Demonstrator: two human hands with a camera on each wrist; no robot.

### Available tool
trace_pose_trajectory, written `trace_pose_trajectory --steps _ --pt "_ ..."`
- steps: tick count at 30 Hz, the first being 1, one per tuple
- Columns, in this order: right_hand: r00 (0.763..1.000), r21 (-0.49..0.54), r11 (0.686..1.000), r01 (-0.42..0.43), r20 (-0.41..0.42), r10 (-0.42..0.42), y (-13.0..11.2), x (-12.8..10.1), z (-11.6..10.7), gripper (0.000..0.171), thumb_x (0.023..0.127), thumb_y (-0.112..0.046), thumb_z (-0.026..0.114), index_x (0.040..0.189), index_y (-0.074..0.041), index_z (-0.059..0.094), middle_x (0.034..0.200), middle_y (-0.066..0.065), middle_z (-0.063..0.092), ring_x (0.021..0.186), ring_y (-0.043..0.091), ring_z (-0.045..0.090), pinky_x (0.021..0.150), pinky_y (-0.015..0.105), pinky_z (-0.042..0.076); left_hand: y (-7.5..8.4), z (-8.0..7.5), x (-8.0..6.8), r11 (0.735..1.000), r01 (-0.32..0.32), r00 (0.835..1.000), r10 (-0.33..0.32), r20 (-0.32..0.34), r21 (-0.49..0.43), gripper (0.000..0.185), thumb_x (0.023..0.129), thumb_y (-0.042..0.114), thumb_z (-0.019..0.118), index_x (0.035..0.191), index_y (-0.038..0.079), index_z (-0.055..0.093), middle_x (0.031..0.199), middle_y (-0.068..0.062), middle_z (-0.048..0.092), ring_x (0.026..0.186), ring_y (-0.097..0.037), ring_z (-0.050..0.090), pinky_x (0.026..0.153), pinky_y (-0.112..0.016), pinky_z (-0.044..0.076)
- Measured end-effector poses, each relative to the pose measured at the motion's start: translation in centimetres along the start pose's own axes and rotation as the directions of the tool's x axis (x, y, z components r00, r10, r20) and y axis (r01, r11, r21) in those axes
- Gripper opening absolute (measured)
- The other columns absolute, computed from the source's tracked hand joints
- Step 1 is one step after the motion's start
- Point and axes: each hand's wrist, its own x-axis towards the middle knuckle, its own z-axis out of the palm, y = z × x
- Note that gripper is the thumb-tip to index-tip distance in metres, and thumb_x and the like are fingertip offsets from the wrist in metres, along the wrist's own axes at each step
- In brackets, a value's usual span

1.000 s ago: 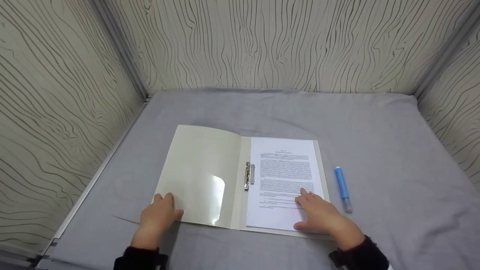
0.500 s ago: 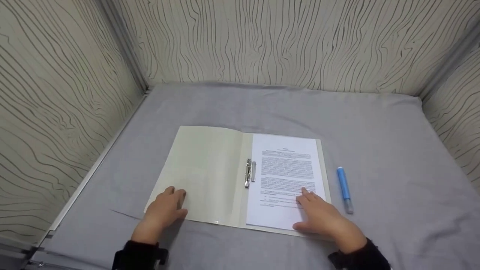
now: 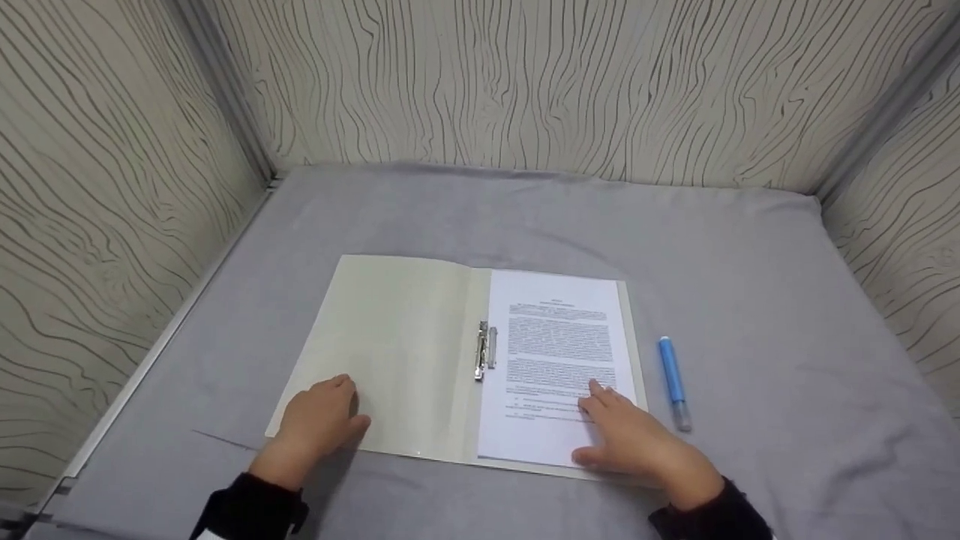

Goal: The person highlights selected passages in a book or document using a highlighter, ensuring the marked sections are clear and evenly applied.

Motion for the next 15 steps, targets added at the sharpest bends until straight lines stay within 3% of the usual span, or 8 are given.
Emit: trace_pose_trajectory --steps 4,10,15 --pt "1.0 0.021 1.0 -0.005 0.02 0.004 0.1 0.1 -0.2 0.07 0.076 -0.037 0.074 0.127 0.006 0.05 0.142 0.028 0.033 0.13 0.044 0.03 0.103 0.054 0.027 0.7 0.2 0.7 0.998 -0.024 1.0 0.024 0.002 0.053 0.046 0.077 0.034 0.074 0.101 -0.002 0.059 0.084 -0.015 0.056 0.066 -0.032 0.059 0.058 -0.043 0.049" --pt "0.998 0.145 0.989 0.014 0.059 -0.023 1.6 0.1 -2.2 0.067 0.085 -0.036 0.065 0.132 0.007 0.045 0.143 0.029 0.031 0.132 0.044 0.027 0.104 0.056 0.024 1.8 -0.3 1.9 0.995 -0.039 0.999 0.036 0.03 0.096 0.049 0.077 0.038 0.073 0.109 0.003 0.058 0.086 -0.014 0.051 0.072 -0.032 0.057 0.061 -0.044 0.047" --pt "0.991 0.171 0.981 -0.089 -0.088 0.105 4.0 -0.1 -4.1 0.059 0.093 -0.028 0.056 0.133 0.013 0.039 0.134 0.036 0.038 0.124 0.051 0.033 0.098 0.059 0.029 2.1 -0.8 1.9 0.995 -0.078 0.997 0.078 0.007 0.067 0.05 0.078 0.034 0.073 0.109 -0.002 0.057 0.093 -0.016 0.052 0.079 -0.032 0.057 0.065 -0.044 0.049"
